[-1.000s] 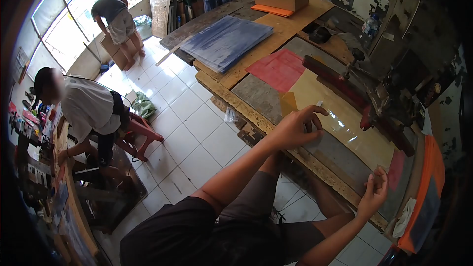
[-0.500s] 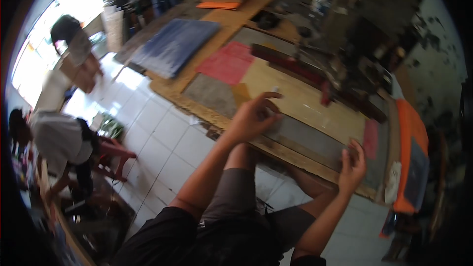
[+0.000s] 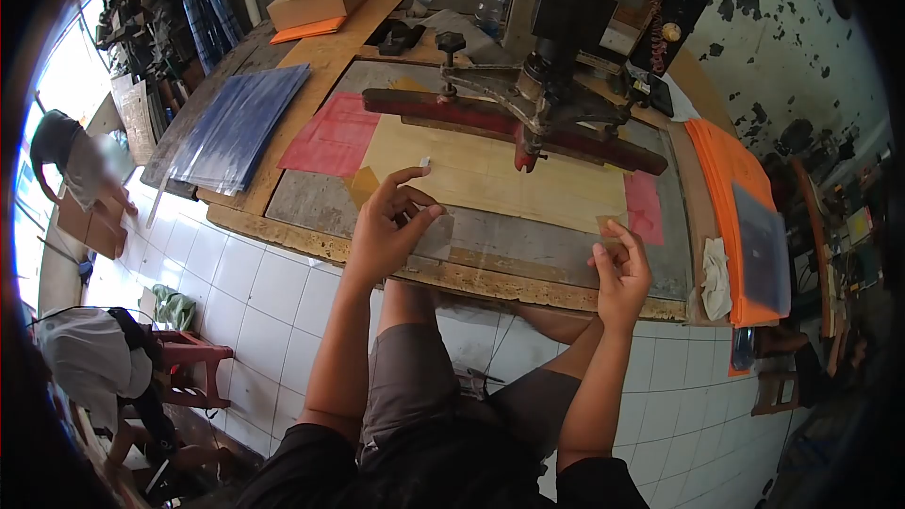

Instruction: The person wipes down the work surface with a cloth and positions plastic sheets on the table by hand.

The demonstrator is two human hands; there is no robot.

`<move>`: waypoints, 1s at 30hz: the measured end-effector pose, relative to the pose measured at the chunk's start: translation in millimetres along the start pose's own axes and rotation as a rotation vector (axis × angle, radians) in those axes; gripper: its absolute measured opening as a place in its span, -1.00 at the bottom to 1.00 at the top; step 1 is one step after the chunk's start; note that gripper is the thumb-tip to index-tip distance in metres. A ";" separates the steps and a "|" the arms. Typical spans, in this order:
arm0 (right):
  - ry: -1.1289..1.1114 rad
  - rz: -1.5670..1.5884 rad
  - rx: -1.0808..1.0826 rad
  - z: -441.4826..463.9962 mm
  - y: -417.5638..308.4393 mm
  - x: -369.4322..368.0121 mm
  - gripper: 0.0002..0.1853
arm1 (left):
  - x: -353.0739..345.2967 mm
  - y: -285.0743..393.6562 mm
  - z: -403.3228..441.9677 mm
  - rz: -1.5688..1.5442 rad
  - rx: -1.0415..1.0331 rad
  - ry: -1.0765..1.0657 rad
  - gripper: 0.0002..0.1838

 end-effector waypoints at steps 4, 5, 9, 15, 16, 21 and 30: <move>0.014 0.029 -0.003 -0.6 3.0 2.4 -0.58 | 0.9 -3.0 1.2 -0.021 0.008 -0.002 -0.40; 0.014 0.033 -0.007 -0.8 3.4 2.8 -0.58 | 0.8 -2.5 0.9 -0.028 0.013 -0.003 -0.40; 0.017 0.043 -0.008 -0.4 5.4 4.9 -0.58 | 0.5 -2.7 0.8 -0.039 0.024 -0.003 -0.41; 0.032 0.065 0.075 -2.2 -1.8 6.6 -0.57 | 1.6 -5.6 0.2 -0.020 -0.040 -0.029 -0.55; 0.035 0.058 0.098 -3.4 -4.7 8.0 -0.57 | 3.8 -6.5 -1.4 -0.029 -0.037 -0.017 -0.59; 0.033 0.064 0.142 -24.0 -38.2 24.7 -0.56 | 4.1 -13.5 -8.8 -0.042 0.018 -0.061 -0.86; 0.281 -0.001 0.032 -25.8 -78.2 138.9 -0.56 | -1.0 -17.5 -5.5 -0.059 -0.024 -0.158 -0.86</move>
Point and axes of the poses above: each hand's wrist, its own z-axis towards the middle knuckle, its own x-axis out of the back of the hand, y = z × x, the point moved 7 cm from there along z, towards the middle knuckle, and after that the axes turned 2 degrees about z, right-handed, at the moved point
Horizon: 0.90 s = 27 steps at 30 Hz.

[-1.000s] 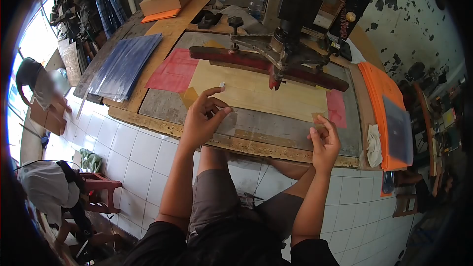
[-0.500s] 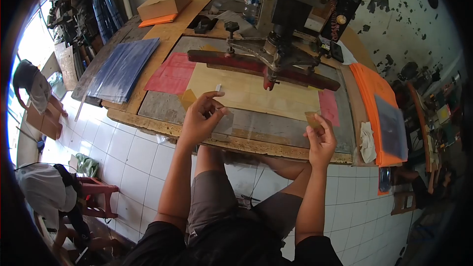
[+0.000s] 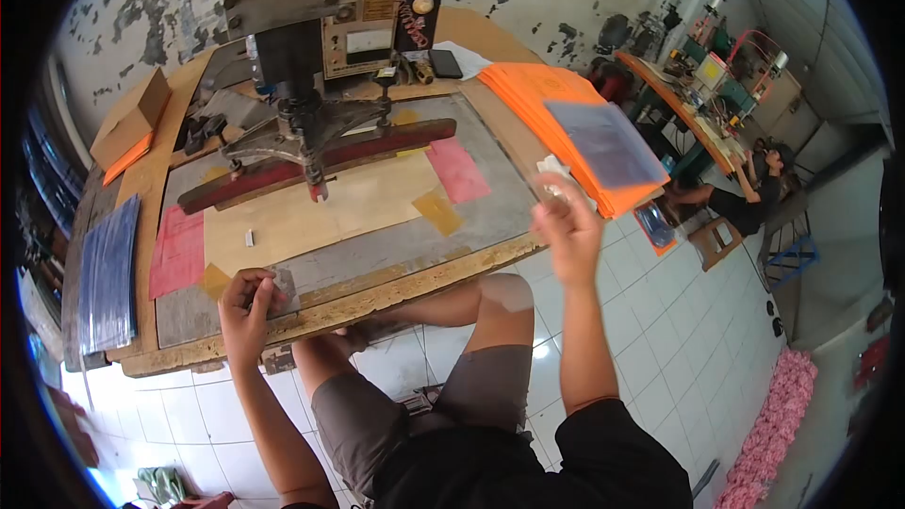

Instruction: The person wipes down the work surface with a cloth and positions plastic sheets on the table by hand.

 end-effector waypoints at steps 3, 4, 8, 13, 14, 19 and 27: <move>0.298 -0.148 -0.038 39.5 -8.1 82.6 -0.49 | -2.0 0.9 0.1 -0.019 0.010 0.013 -0.86; 0.384 -0.151 -0.012 54.2 -11.2 108.5 -0.47 | -1.8 3.8 0.0 0.007 0.011 0.000 -0.84; 0.630 -0.174 0.122 117.9 25.0 231.7 -0.55 | -2.2 0.9 1.6 -0.004 -0.003 0.024 -0.83; 0.834 -0.059 0.018 173.4 117.3 371.9 -0.46 | -1.3 3.1 1.2 0.016 0.028 0.048 -0.84; 0.862 -0.044 -0.013 177.9 134.5 387.9 -0.43 | -1.4 3.9 1.3 0.025 0.031 0.054 -0.84; 0.876 -0.123 -0.193 189.8 226.9 445.3 -0.32 | 0.1 -0.4 2.1 0.023 0.007 0.061 -0.84; 0.837 -0.256 -0.314 174.5 225.8 429.3 -0.26 | 0.5 -1.5 4.3 0.056 0.022 0.058 -0.84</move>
Point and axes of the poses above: each hand's wrist, its own z-axis towards the middle knuckle, its own x-axis out of the back of the hand, y = z × x, the point moved 7 cm from there along z, towards the middle knuckle, and after that the axes turned 2 degrees about z, right-handed, at the moved point
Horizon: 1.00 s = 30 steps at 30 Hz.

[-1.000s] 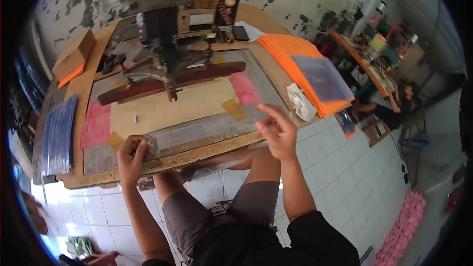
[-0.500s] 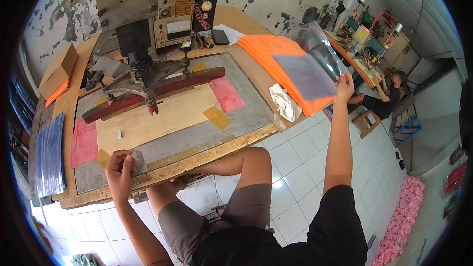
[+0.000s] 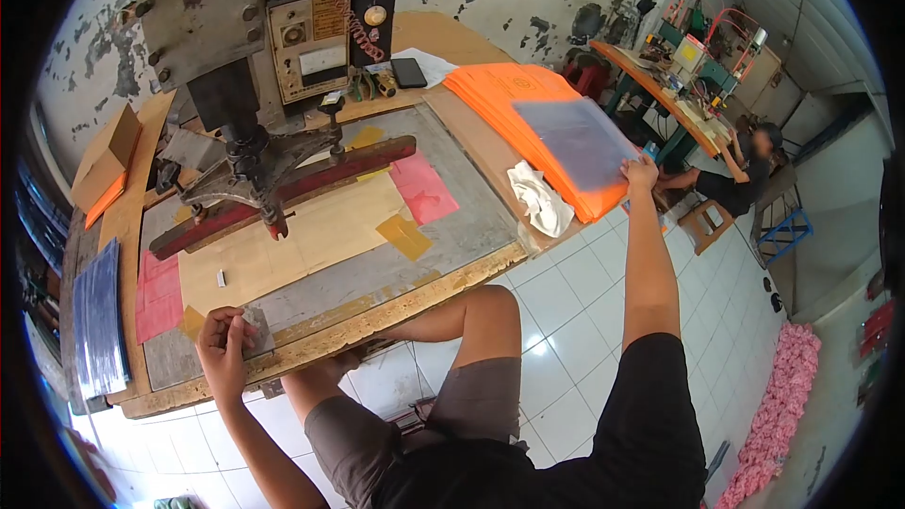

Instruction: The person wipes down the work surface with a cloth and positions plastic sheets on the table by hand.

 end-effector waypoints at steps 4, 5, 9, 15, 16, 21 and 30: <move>0.011 0.030 -0.005 7.3 3.0 3.5 -0.25 | -0.6 0.3 0.5 -0.003 -0.021 0.010 -0.84; 0.007 0.033 -0.008 8.1 3.4 3.4 -0.24 | -0.7 0.4 0.7 -0.004 -0.024 0.012 -0.84; -0.009 -0.050 0.019 11.0 2.9 2.9 -0.23 | 0.1 1.6 0.3 0.011 -0.010 0.009 -0.83; 0.298 -1.000 0.443 -80.2 -79.9 -7.4 -0.22 | -0.4 0.5 -0.6 -0.005 -0.010 0.008 -0.83; 0.245 -0.996 0.589 -88.8 -82.1 -15.7 -0.26 | -0.6 1.0 -0.9 -0.005 -0.005 0.005 -0.83; -0.269 -1.003 0.635 -129.2 -68.5 -61.5 -0.39 | 2.0 1.5 -0.2 -0.013 -0.026 0.021 -0.85; -0.216 -0.963 0.674 -172.7 -76.9 -69.4 -0.37 | 68.5 4.7 -15.9 0.078 -0.200 0.242 -0.83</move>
Point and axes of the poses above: each hand's wrist, its own z-axis towards the middle knuckle, its own x-axis out of the back of the hand, y = z × x, the point moved 7 cm from there along z, towards the middle knuckle, and after that the axes turned 2 degrees about z, right-handed, at the moved point
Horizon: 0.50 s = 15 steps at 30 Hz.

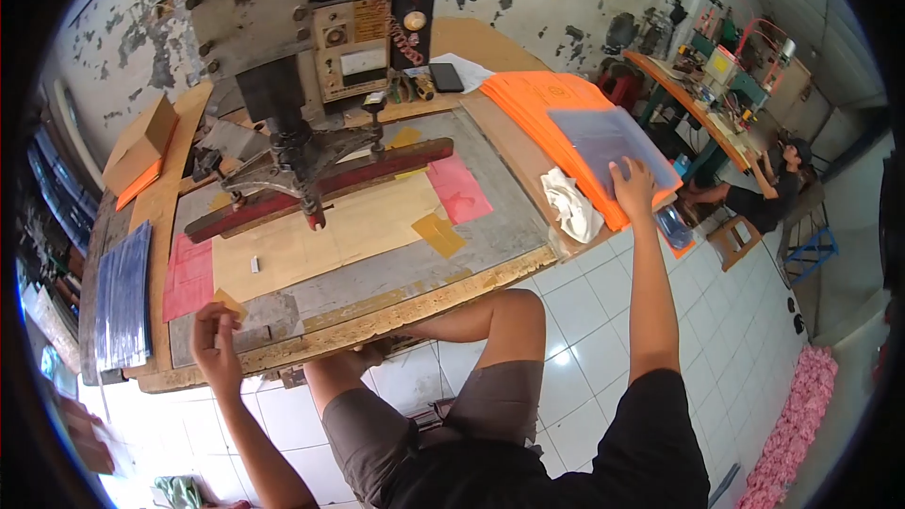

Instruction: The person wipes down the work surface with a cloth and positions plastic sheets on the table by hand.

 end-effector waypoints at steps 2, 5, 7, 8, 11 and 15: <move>0.045 0.175 0.170 -31.1 -42.3 17.2 -0.43 | 53.2 -5.7 12.1 0.464 -0.106 0.108 -0.80; 0.015 0.404 0.380 -118.6 -158.3 60.8 -0.56 | 120.8 -13.1 39.9 0.668 -0.124 0.170 -0.72; -0.085 0.478 0.531 -177.9 -221.0 70.9 -0.61 | 156.9 -17.7 61.0 0.898 -0.163 0.180 -0.65; -0.129 0.501 0.612 -201.0 -246.4 70.5 -0.63 | 176.2 -27.8 72.7 0.938 -0.188 0.162 -0.65; -0.280 0.661 0.653 -239.6 -296.2 61.0 -0.68 | 211.8 -50.5 103.6 1.033 -0.088 0.083 -0.61; -0.148 0.612 0.575 -248.8 -307.2 45.3 -0.74 | 226.2 -72.3 125.0 1.038 0.091 -0.047 -0.56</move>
Point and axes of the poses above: each hand's wrist, its own z-axis towards the middle knuckle, its own x-axis out of the back of the hand, y = z × x, the point moved 7 cm from there along z, towards the middle knuckle, and after that the axes turned 2 degrees about z, right-handed, at the moved point
